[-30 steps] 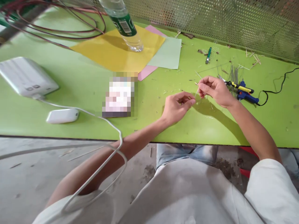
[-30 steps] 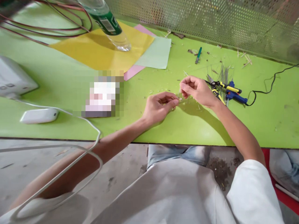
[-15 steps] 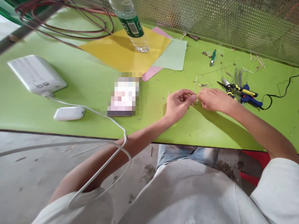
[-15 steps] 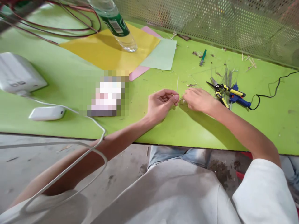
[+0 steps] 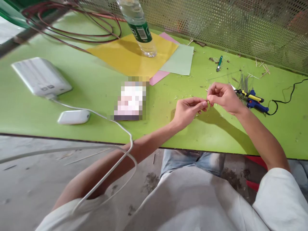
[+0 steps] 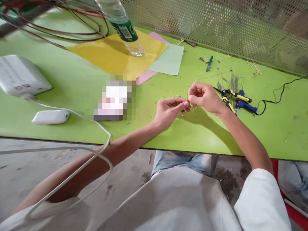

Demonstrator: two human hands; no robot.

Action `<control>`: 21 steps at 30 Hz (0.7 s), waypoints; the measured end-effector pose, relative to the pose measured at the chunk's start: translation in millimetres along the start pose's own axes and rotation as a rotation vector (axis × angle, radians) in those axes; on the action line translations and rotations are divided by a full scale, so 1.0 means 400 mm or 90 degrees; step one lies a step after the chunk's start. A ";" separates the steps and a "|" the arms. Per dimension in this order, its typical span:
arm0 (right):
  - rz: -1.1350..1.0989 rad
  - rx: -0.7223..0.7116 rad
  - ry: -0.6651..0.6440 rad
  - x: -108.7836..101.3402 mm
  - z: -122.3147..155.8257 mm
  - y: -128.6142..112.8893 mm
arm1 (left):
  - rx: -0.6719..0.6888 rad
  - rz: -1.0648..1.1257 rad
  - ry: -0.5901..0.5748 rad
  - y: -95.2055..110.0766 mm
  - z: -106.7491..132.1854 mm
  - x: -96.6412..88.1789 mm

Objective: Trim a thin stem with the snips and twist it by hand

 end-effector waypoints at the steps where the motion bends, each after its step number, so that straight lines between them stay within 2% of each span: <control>1: 0.004 0.005 -0.003 0.006 0.000 0.003 | 0.000 -0.004 0.003 0.000 0.000 -0.002; 6: 0.030 0.013 -0.012 0.003 0.008 0.012 | 0.010 -0.016 0.037 0.006 0.001 -0.016; 12: 0.041 0.026 -0.031 -0.006 0.015 0.011 | 0.009 0.007 -0.007 0.005 0.003 -0.001; 18: 0.049 -0.014 0.032 -0.019 0.012 -0.016 | 0.011 -0.011 -0.005 0.005 0.003 0.001; 21: 0.042 -0.026 0.035 -0.019 0.014 -0.018 | -0.007 -0.019 -0.022 0.003 0.003 0.004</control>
Point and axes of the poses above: each hand's wrist, its own z-axis away from the middle knuckle, its own x-axis out of the palm, y = z × x, the point moved 6 cm from there along -z, towards the middle knuckle, and after that the axes turned 13 degrees about -x, right-handed, at the moved point
